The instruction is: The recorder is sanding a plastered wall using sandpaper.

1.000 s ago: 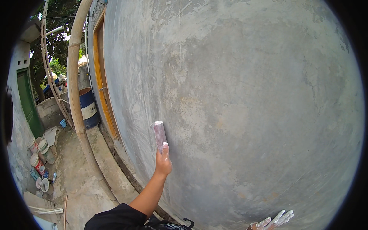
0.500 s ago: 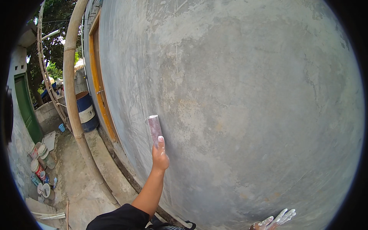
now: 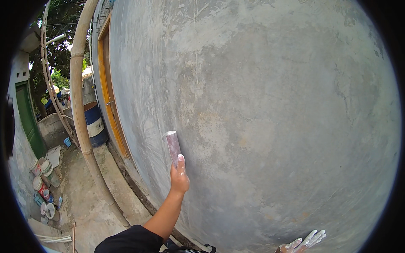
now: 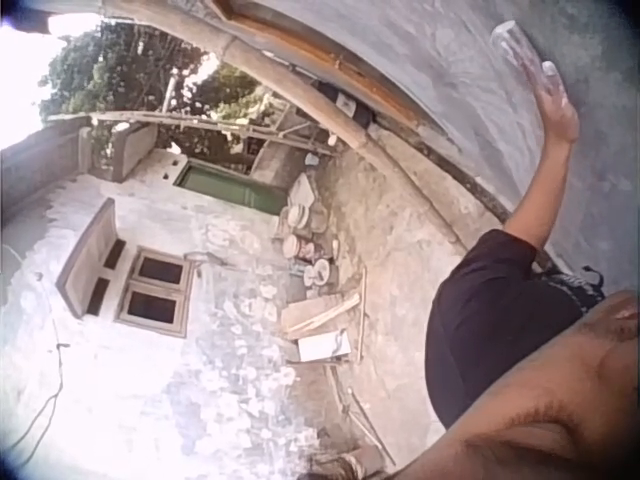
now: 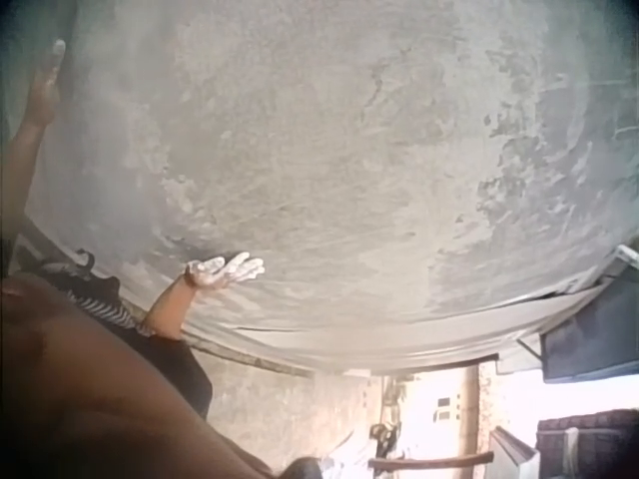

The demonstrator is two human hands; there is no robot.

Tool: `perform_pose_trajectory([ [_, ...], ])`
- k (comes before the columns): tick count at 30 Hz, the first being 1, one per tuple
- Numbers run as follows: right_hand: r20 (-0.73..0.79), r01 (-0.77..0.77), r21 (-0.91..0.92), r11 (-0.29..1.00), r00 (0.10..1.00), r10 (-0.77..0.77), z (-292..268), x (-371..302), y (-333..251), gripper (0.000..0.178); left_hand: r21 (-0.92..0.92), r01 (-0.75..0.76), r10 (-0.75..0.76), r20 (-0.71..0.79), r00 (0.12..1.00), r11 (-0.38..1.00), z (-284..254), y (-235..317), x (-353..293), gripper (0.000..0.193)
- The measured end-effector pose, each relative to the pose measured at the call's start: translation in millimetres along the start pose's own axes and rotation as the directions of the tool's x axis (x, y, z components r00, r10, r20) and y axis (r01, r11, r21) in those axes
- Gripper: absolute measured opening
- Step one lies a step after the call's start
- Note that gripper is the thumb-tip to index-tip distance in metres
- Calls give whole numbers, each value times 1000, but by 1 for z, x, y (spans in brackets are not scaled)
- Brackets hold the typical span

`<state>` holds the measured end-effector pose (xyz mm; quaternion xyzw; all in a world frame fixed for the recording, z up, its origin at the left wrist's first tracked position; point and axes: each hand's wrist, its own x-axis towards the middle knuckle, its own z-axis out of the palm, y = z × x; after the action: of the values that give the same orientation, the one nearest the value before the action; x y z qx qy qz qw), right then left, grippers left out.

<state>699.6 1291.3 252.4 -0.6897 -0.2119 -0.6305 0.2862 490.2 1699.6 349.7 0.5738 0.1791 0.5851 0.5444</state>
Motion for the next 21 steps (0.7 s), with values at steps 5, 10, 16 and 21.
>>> perform_pose_trajectory([
  [5,9,11,-36,999,1000,-11,4,-8,7,58,119,-373,356,140,924,920,22,6,-35,66],
  [10,45,15,-47,999,999,-13,-2,2,-1,55,90,-266,257,96,962,960,3,2,18,62],
  [16,35,-6,-34,999,999,7,-1,6,-13,55,78,-173,168,66,984,982,15,-1,-7,62],
  [21,23,-11,-43,999,1000,12,-3,10,-18,54,202,-455,431,153,889,867,35,17,-16,66],
])
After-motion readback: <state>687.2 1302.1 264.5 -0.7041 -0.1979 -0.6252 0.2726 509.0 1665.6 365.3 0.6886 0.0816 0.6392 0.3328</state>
